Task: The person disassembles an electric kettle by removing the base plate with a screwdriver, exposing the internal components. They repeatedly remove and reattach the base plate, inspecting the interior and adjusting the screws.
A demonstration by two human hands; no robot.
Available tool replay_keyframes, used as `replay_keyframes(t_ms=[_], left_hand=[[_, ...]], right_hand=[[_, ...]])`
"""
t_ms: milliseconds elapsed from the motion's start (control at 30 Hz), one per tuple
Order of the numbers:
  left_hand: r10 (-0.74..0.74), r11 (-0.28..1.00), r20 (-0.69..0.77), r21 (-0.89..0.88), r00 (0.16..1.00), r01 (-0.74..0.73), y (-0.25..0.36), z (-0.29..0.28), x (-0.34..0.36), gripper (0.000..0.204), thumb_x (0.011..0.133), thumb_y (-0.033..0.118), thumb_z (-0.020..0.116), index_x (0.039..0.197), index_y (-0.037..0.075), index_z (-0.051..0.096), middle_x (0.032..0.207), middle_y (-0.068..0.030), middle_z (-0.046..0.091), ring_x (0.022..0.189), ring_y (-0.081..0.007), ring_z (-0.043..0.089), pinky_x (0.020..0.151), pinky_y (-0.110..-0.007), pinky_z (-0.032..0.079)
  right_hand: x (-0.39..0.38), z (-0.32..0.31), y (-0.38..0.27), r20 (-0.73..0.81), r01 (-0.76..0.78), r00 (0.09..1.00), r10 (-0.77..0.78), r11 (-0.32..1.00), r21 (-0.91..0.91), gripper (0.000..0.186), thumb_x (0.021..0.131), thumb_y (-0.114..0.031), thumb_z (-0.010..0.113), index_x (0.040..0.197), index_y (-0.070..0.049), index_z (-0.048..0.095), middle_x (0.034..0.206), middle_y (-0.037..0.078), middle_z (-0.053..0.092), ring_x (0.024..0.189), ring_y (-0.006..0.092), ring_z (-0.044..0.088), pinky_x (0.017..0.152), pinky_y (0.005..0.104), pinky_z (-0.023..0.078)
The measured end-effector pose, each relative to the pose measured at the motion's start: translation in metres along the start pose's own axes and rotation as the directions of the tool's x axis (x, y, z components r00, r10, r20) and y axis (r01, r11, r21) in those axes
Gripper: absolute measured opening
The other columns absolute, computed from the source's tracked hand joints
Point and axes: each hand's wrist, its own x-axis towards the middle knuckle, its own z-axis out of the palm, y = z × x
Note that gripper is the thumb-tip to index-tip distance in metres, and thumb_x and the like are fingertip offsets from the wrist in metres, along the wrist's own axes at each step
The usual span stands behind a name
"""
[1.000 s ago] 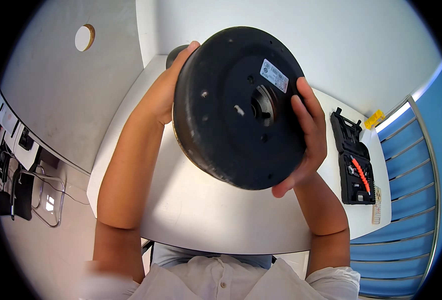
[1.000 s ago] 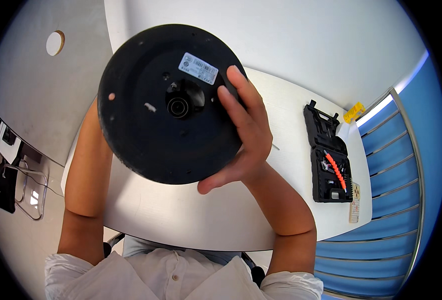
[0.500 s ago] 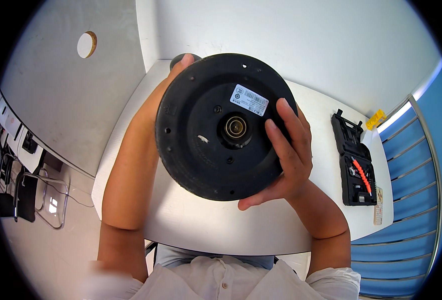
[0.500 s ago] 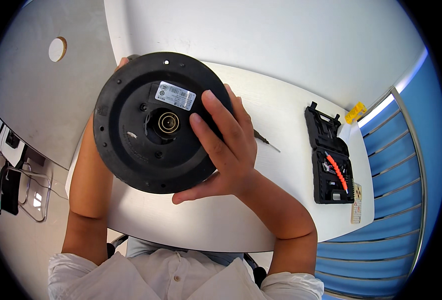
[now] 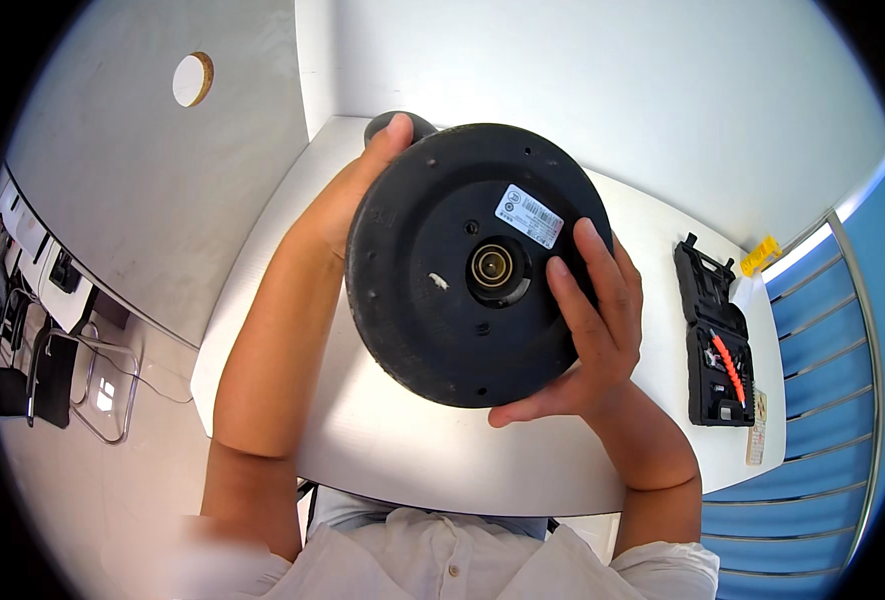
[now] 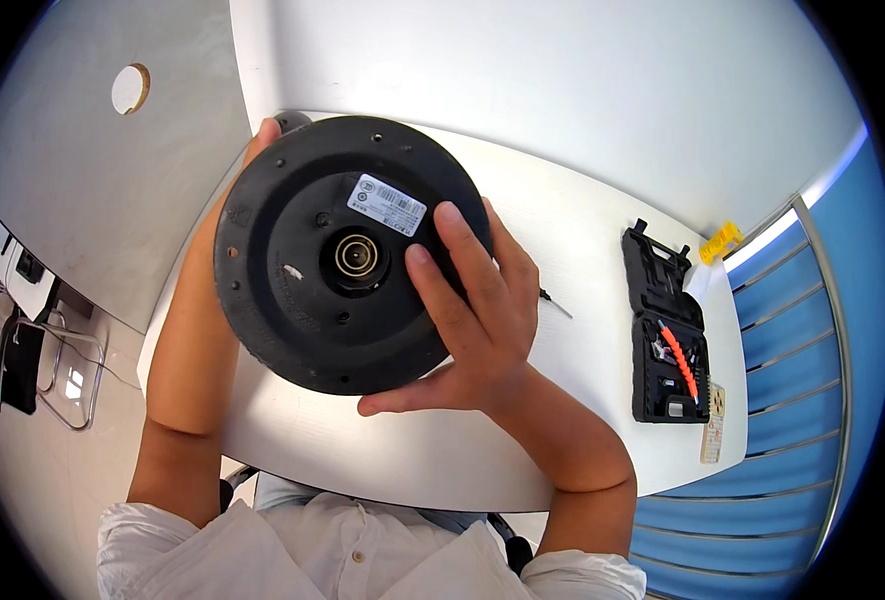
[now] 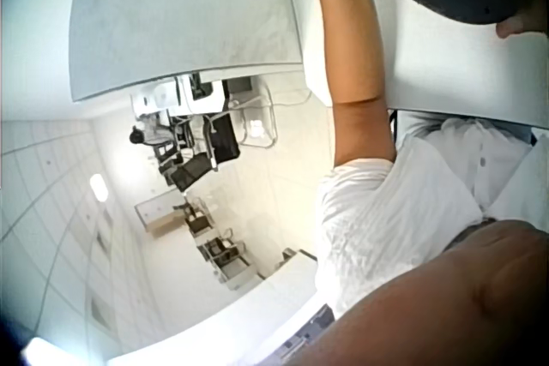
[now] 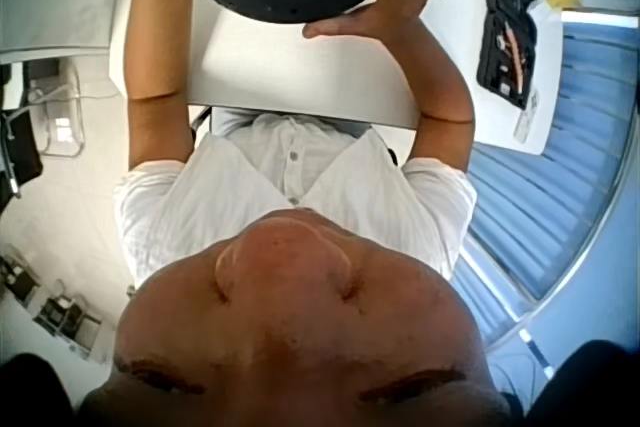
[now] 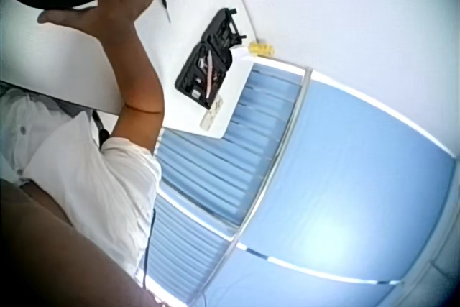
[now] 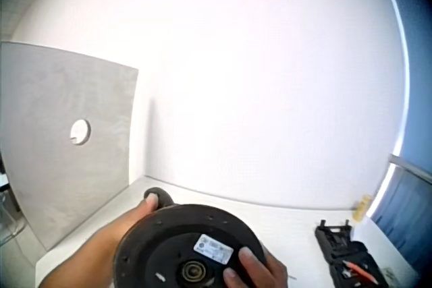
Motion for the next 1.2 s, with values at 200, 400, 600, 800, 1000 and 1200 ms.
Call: replay_keyframes(t_ms=[200,400,600,800,1000,1200], left_hand=[[0.143,0.99,0.069,-0.009,0.987,-0.143,-0.01,0.0,-0.002,0.078,0.081,0.072,0.048,0.109,0.001,0.063,0.1,-0.0157,0.066,0.094,-0.0196,0.063,0.081,-0.031,0.052],[-0.011,0.999,-0.103,0.033,0.995,0.014,-0.005,0.007,-0.002,0.064,0.088,0.061,0.05,0.101,0.001,0.066,0.094,-0.0129,0.067,0.088,-0.017,0.064,0.077,-0.027,0.052],[0.049,0.971,-0.013,0.236,0.999,-0.044,-0.005,0.026,-0.008,0.073,0.082,0.067,0.053,0.098,-0.003,0.066,0.09,-0.0137,0.066,0.085,-0.0172,0.062,0.072,-0.027,0.05],[0.168,0.947,-0.012,0.28,0.986,-0.158,-0.008,0.037,-0.014,0.077,0.083,0.072,0.045,0.093,-0.001,0.066,0.08,-0.011,0.063,0.083,-0.0186,0.061,0.07,-0.031,0.048],[0.238,0.895,-0.01,0.39,0.971,-0.216,-0.013,0.036,-0.014,0.09,0.082,0.081,0.028,0.089,0.0,0.067,0.087,-0.0128,0.065,0.09,-0.0217,0.061,0.081,-0.034,0.046],[0.223,0.882,-0.059,0.437,0.973,-0.175,-0.01,0.037,-0.018,0.096,0.081,0.082,0.02,0.093,0.0,0.067,0.091,-0.0151,0.065,0.097,-0.0254,0.059,0.087,-0.035,0.042]], right_hand=[[0.011,-0.017,0.001,0.175,-0.016,0.984,0.021,0.999,-0.03,0.101,0.057,-0.082,0.061,0.12,-0.004,0.059,0.134,0.024,0.047,0.122,0.0442,0.045,0.1,0.052,0.035],[0.023,-0.033,-0.005,0.42,-0.139,0.9,0.118,0.99,0.02,0.097,0.054,-0.063,0.077,0.13,-0.008,0.051,0.145,0.022,0.035,0.133,0.0521,0.027,0.096,0.0697,0.027],[0.03,-0.051,-0.017,0.564,-0.269,0.791,0.237,0.963,-0.027,0.106,0.049,-0.072,0.074,0.123,0.0,0.051,0.15,0.027,0.021,0.135,0.0556,0.015,0.095,0.0734,0.02],[0.012,-0.034,-0.006,0.405,-0.284,0.887,0.224,0.954,0.093,0.099,0.059,-0.067,0.075,0.123,0.002,0.044,0.144,0.032,0.03,0.135,0.0503,0.024,0.104,0.0611,0.023],[-0.005,-0.029,0.003,0.228,-0.215,0.958,0.172,0.96,0.179,0.087,0.064,-0.061,0.076,0.117,0.002,0.047,0.136,0.032,0.038,0.123,0.0427,0.043,0.101,0.0475,0.035],[0.014,-0.033,-0.013,0.318,-0.178,0.929,0.186,0.983,-0.054,0.086,0.064,-0.065,0.072,0.111,0.004,0.05,0.134,0.029,0.042,0.12,0.0404,0.047,0.099,0.0449,0.037]])
